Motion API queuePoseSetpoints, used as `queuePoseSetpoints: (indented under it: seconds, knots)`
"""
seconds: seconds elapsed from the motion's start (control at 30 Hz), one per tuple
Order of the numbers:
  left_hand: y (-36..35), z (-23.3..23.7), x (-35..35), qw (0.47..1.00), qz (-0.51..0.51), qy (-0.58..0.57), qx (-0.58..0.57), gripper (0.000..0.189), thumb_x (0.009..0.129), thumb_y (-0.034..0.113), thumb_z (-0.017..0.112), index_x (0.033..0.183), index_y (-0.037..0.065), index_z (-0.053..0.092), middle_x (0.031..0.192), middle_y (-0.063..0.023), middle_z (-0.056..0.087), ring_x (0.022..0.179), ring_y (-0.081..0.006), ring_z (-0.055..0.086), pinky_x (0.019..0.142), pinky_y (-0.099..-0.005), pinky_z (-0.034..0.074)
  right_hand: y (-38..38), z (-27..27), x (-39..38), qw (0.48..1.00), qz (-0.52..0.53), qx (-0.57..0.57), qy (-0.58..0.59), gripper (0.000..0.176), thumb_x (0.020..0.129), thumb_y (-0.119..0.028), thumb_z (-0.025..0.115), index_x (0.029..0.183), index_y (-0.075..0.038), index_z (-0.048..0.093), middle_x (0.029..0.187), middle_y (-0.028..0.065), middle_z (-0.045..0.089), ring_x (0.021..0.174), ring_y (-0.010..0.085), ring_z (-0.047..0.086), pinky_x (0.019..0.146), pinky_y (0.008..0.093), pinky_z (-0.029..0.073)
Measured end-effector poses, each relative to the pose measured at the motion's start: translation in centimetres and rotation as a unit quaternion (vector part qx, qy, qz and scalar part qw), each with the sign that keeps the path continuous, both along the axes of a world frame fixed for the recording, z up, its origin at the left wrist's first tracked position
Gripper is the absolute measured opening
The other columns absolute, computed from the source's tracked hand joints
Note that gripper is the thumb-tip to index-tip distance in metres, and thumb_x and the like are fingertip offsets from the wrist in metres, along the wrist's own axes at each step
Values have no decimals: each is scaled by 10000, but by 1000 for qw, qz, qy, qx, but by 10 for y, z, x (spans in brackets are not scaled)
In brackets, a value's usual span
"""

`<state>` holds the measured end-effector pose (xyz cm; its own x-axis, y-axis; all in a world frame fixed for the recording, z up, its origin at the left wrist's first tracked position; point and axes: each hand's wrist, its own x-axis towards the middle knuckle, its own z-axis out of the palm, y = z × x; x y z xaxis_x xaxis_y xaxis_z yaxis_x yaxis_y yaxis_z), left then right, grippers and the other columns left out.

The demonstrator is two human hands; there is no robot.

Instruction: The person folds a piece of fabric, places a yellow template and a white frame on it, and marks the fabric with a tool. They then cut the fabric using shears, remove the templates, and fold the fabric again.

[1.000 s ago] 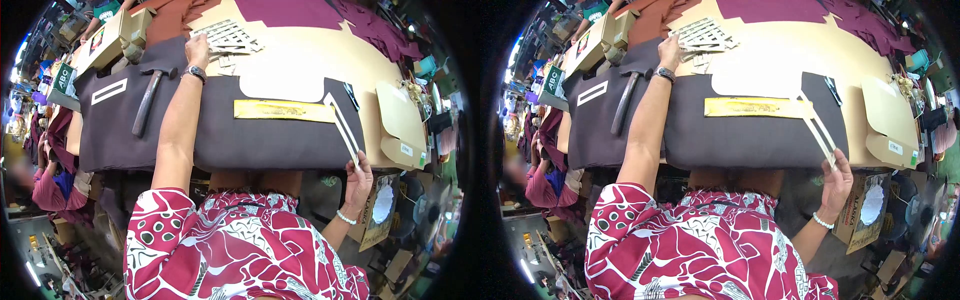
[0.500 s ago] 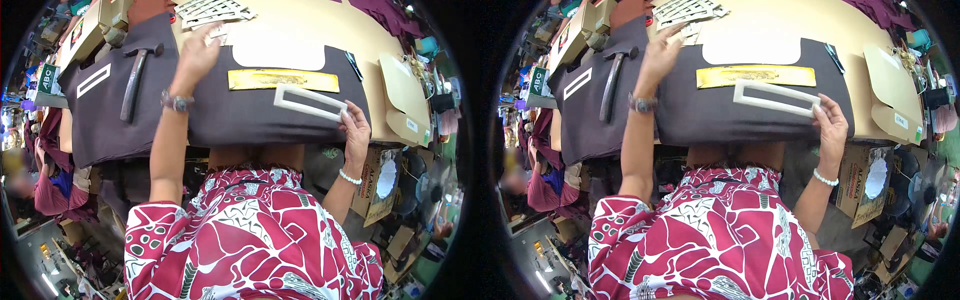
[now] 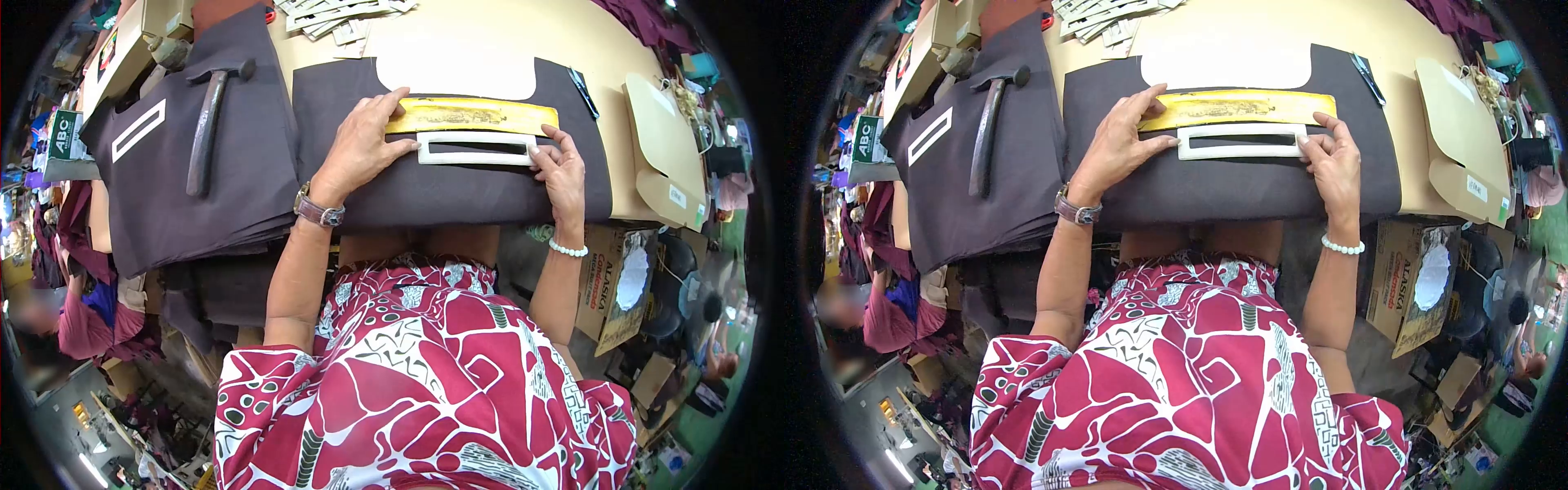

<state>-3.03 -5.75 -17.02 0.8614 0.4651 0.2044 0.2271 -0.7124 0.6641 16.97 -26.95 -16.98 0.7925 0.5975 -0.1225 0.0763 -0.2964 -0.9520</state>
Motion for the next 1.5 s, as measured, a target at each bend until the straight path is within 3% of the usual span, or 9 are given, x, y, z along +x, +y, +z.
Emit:
queuePoseSetpoints:
  seconds: [0.43, 0.53, 0.57, 1.0, 1.1, 1.5]
  knots:
    - [-8, -3, 2, 999, 17, -7, 27, 690, 704, 174, 753, 1314, 51, 455, 1001, -102, 585, 971, -255, 530, 888, -360, 422, 3, 0, -2, 999, -20, -31, -33, 394, 822, -60, 644, 1180, 38, 511, 701, 19, 621, 619, 54, 536, 547, 205, 422]
    - [-10, -3, 2, 999, 18, 0, 29, 688, 705, 164, 749, 1316, 49, 452, 1002, -99, 585, 972, -254, 530, 891, -359, 420, 3, 2, -7, 987, -59, -73, -128, 392, 809, -60, 649, 1161, 58, 524, 717, 54, 642, 636, 85, 562, 593, 238, 456]
    - [-10, -1, 3, 999, 17, 10, 29, 685, 710, 162, 748, 1317, 45, 451, 1011, -97, 583, 981, -250, 527, 893, -356, 422, 2, 2, -8, 989, -65, -70, -115, 388, 799, -62, 653, 1147, 67, 538, 741, 80, 660, 661, 109, 588, 637, 254, 474]
    - [-12, -3, 3, 999, 16, 10, 31, 667, 728, 168, 743, 1314, 34, 453, 1046, -105, 577, 1005, -245, 524, 916, -350, 423, 1, -5, -2, 987, -89, -53, -121, 423, 731, -60, 724, 1102, 68, 564, 738, 110, 693, 679, 116, 637, 660, 247, 488]
    - [-13, -6, 3, 999, 14, -13, 28, 647, 707, 145, 740, 1281, 29, 465, 1003, -116, 569, 975, -286, 511, 876, -387, 417, 3, 1, -5, 987, -90, -68, -115, 418, 725, -58, 726, 1089, 71, 567, 741, 116, 692, 682, 123, 642, 659, 255, 492]
    - [-13, -7, 1, 998, 7, -13, 58, 593, 755, 151, 713, 1284, 33, 471, 1069, -114, 572, 1036, -265, 518, 933, -366, 414, 4, 2, 1, 984, -54, -98, -136, 268, 725, -78, 730, 945, 38, 632, 709, 117, 679, 660, 149, 649, 639, 280, 501]
